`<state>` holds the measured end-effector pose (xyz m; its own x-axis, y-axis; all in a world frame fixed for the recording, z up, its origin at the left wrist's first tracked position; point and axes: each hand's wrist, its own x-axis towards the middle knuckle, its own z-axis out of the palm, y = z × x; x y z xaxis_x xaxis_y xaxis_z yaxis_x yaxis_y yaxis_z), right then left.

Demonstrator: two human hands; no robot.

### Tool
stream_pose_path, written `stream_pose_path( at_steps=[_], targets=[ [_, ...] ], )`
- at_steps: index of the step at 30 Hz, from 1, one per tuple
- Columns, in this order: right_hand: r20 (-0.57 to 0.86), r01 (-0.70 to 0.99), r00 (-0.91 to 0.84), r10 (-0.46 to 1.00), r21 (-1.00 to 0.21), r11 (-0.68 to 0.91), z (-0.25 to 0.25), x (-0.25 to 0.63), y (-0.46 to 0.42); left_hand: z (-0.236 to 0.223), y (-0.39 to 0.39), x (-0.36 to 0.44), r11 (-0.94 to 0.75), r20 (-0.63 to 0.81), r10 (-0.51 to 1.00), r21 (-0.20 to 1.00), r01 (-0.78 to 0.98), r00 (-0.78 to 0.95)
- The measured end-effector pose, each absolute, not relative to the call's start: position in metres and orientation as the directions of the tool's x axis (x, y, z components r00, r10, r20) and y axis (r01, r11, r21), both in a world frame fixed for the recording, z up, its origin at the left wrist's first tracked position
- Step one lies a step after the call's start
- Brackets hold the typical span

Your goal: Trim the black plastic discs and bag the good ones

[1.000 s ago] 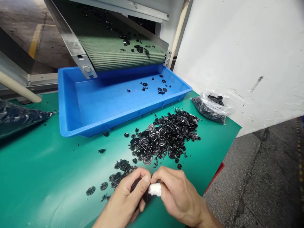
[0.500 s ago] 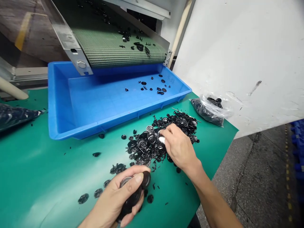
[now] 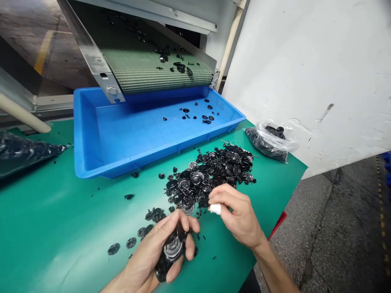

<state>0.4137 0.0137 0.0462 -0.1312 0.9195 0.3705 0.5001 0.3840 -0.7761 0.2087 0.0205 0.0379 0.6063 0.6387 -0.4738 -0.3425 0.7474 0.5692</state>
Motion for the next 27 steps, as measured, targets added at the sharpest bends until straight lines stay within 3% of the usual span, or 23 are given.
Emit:
stream_pose_path(
  at_steps=[6, 12, 14, 16, 20, 23, 27],
  targets=[
    [0.368, 0.403, -0.19, 0.91, -0.816, 0.414, 0.043, 0.401, -0.009, 0.041, 0.016, 0.221, 0.771, -0.581, 0.595, 0.608, -0.191, 0.555],
    [0.352, 0.422, -0.116, 0.929, -0.829, 0.367, 0.044, 0.404, -0.02, 0.047, 0.007, 0.228, 0.653, -0.541, 0.639, 0.757, -0.014, 0.547],
    [0.31, 0.424, -0.112, 0.944, -0.845, 0.327, 0.044, 0.403, -0.024, 0.048, 0.006, 0.229, 0.515, -0.502, 0.695, 0.847, 0.132, 0.515],
    [0.232, 0.452, -0.073, 0.97, -0.859, 0.239, 0.045, 0.401, -0.028, 0.047, 0.004, 0.23, 0.264, -0.381, 0.808, 0.916, 0.302, 0.449],
    [0.074, 0.509, 0.023, 0.997, -0.859, 0.052, 0.049, 0.398, -0.031, 0.042, 0.0, 0.232, -0.221, -0.034, 0.882, 0.851, 0.477, 0.47],
    [0.035, 0.371, -0.011, 0.999, -0.928, 0.036, 0.046, 0.4, -0.029, 0.037, -0.002, 0.232, -0.375, 0.073, 0.834, 0.803, 0.464, 0.548],
    [-0.066, 0.025, -0.062, 0.996, -0.998, -0.065, 0.03, 0.403, -0.024, 0.04, 0.001, 0.235, -0.416, 0.122, 0.807, 0.813, 0.408, 0.578]
  ],
)
